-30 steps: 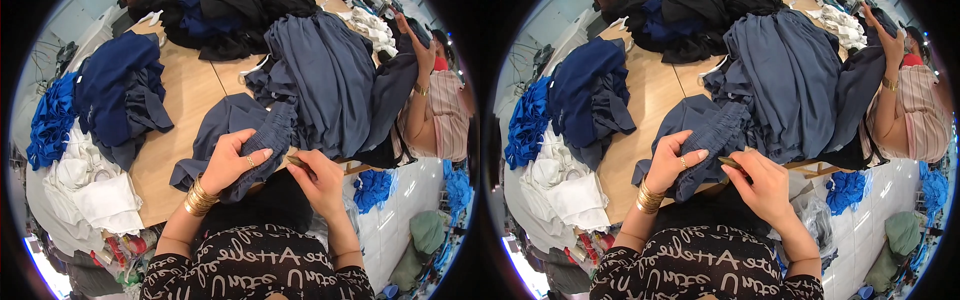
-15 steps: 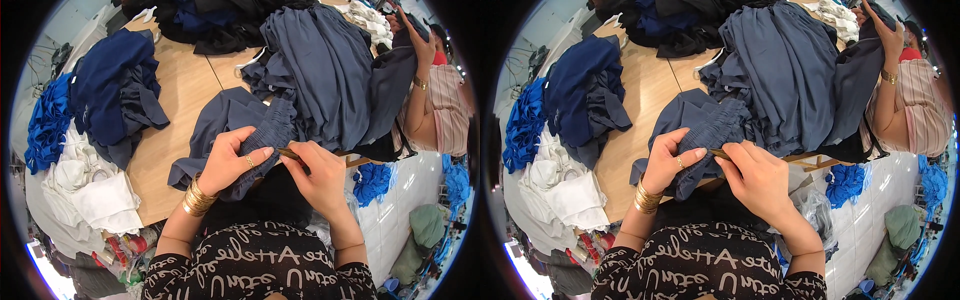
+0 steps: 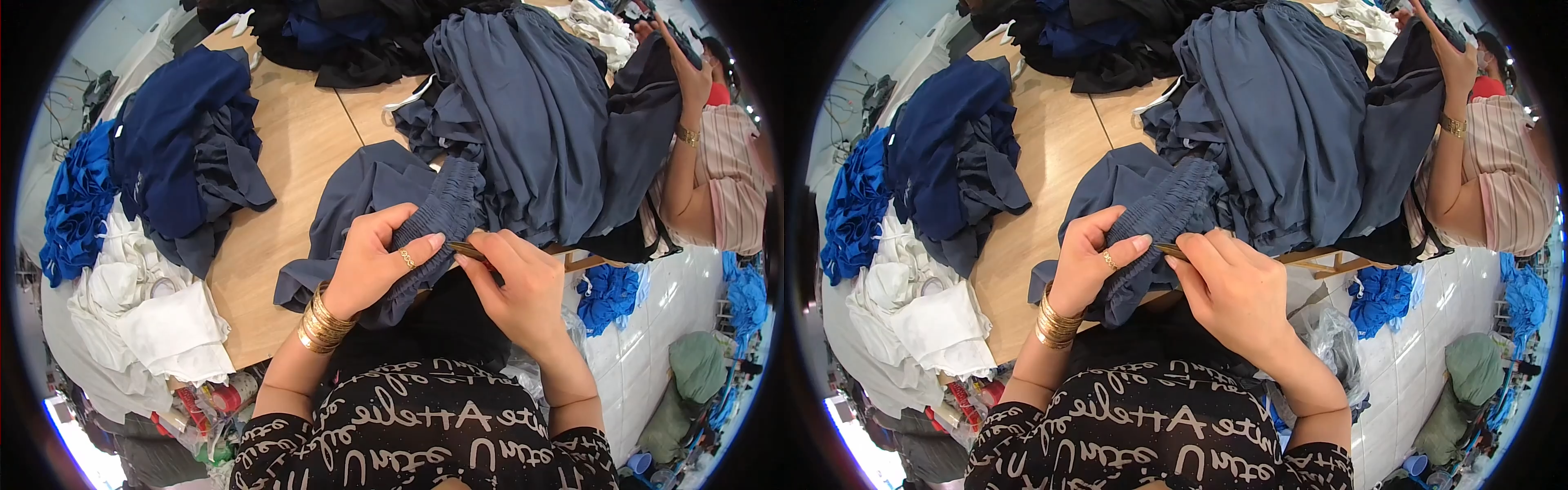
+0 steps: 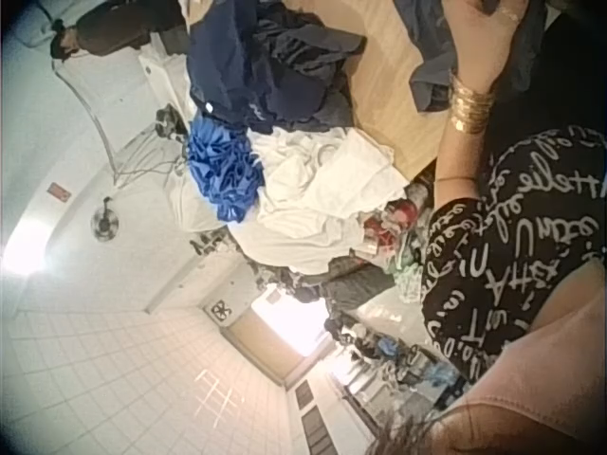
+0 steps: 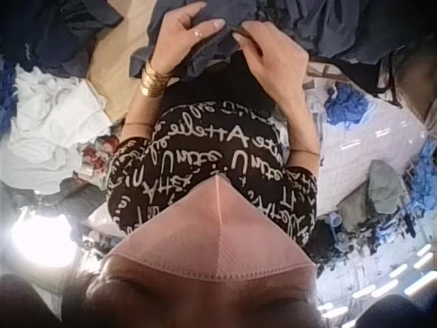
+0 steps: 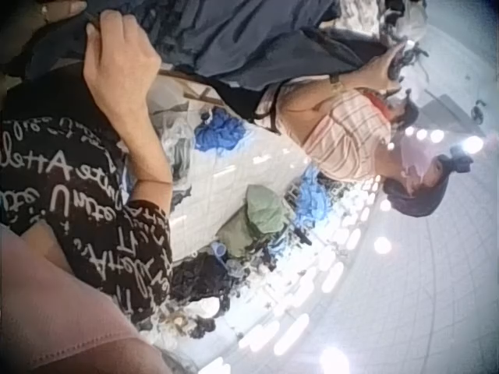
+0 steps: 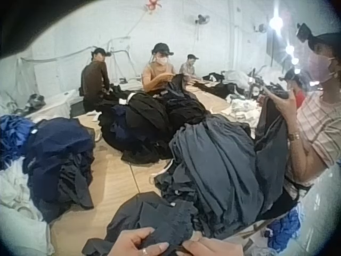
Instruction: Trimming excess threads from the elastic waistbands of trousers in a garment factory.
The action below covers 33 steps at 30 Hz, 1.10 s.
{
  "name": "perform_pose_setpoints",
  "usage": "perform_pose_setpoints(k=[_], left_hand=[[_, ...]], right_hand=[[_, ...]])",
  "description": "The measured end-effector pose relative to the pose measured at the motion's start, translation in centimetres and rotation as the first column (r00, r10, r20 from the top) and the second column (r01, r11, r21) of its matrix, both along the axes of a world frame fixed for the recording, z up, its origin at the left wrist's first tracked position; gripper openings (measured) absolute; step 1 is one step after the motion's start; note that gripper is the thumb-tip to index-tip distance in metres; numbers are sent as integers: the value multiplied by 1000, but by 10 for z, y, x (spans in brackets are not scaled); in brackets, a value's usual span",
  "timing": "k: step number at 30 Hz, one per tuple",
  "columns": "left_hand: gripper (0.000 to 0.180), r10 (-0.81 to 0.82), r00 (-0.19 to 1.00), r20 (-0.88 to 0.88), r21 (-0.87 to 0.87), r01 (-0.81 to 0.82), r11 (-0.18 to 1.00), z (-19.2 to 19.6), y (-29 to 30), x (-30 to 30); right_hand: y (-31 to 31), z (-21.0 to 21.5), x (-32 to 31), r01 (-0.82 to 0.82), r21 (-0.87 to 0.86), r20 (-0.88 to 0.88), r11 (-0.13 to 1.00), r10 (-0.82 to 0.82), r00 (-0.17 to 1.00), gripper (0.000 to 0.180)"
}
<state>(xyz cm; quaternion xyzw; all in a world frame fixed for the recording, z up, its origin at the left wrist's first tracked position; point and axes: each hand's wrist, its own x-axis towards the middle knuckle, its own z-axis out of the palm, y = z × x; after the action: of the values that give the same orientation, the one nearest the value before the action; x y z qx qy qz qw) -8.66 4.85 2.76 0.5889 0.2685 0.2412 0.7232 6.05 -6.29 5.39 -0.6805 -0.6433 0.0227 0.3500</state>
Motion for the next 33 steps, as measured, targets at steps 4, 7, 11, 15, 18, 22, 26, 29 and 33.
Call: perform_pose_setpoints(k=[4, 7, 11, 15, 18, 22, 26, 29, 33], left_hand=[[15, 17, 1000, -11, -2, -17, 1000, 1, 0, 0], [15, 26, 1000, -8, 49, -26, 998, -2, 1, 0], [15, 21, 1000, 1, 60, -21, 998, -2, 1, -1], [15, 15, 1000, 0, 55, -15, 998, -2, 0, -1], [15, 19, 1000, 3, 39, -19, 999, -1, 0, -1], [15, 13, 1000, 11, 60, -14, 998, -1, 1, -1], [15, 15, 1000, -18, 63, -14, 998, -2, 3, -2], [14, 23, 1000, -11, 60, -23, 998, -2, 2, -1], [14, 26, 1000, 9, 61, -26, 998, -2, 2, -1]], right_hand=[[0, 1, -1, 13, -23, 0, 1000, -14, 1000, 13], [1, 1, -1, 20, -27, 18, 999, -19, 1000, 13], [2, 0, -1, 17, 13, -14, 1000, -16, 1000, 15], [2, 2, -2, 17, 6, -8, 1000, -17, 1000, 15], [2, 0, -2, 14, 17, 7, 1000, -14, 1000, 15], [3, 1, -2, 19, 17, 19, 1000, -20, 1000, 15], [4, 0, -2, 18, 16, 28, 1000, -18, 999, 15], [4, 0, -3, 23, 19, 11, 1000, -24, 1000, 15], [5, 1, -4, 35, 16, 14, 999, -35, 999, 15]])
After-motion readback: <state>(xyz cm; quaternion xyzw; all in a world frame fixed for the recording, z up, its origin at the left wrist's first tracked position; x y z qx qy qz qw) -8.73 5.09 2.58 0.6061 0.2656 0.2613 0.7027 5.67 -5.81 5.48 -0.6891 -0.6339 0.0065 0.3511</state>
